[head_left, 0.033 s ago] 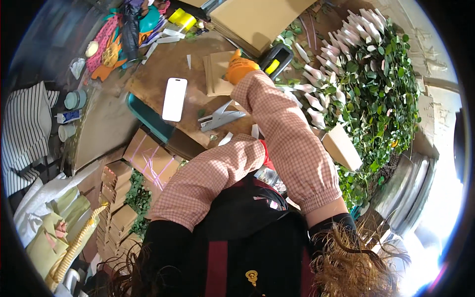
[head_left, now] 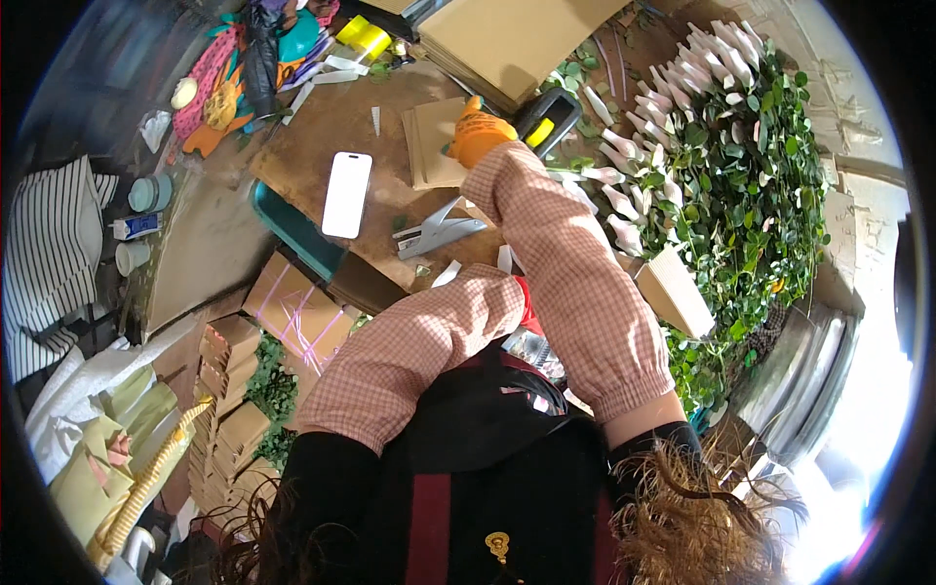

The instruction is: The person assembles cardboard boxes and places roses into them using a stapler.

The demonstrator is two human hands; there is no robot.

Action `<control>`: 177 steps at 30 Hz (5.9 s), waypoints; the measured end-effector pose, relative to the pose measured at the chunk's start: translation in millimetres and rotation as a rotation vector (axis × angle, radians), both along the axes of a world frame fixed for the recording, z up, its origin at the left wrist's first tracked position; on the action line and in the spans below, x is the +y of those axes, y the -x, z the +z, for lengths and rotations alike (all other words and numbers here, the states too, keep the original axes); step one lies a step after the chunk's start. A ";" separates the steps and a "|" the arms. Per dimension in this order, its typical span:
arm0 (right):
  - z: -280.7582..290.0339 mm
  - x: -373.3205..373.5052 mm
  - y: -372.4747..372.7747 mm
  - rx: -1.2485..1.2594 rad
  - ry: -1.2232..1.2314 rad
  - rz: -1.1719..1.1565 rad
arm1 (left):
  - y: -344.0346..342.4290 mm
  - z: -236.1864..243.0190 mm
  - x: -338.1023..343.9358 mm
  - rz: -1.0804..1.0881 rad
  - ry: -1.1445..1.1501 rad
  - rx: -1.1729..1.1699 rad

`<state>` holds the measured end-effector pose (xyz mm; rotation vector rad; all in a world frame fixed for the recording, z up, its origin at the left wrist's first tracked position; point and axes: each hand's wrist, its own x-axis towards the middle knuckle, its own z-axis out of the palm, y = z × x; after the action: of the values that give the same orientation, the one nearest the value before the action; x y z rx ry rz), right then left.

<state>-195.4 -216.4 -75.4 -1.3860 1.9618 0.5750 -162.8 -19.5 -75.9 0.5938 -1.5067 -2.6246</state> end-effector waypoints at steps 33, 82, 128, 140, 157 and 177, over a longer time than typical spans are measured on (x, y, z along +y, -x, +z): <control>88.3 433.9 97.8 -0.908 0.525 -1.408 | -18.5 -28.6 8.0 -0.613 1.115 0.737; 70.9 518.7 251.1 0.466 0.174 -0.284 | 38.7 16.1 32.6 -0.628 1.488 0.626; 83.5 486.5 273.1 0.448 0.475 -0.366 | 30.9 12.7 28.9 -0.459 1.127 0.411; 85.4 492.1 302.7 0.594 1.049 -0.463 | 21.9 1.8 23.2 -0.497 0.984 0.375; 170.9 581.7 277.9 0.219 1.721 -0.695 | 25.1 -2.8 31.0 -0.369 1.130 0.494; 190.8 598.6 249.0 -0.010 1.734 -0.845 | 22.1 3.8 33.3 -0.393 1.130 0.455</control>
<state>-444.4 382.2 115.4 -0.9425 2.6563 -1.8734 -184.9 13.8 -72.1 -0.3937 -2.6121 -1.4152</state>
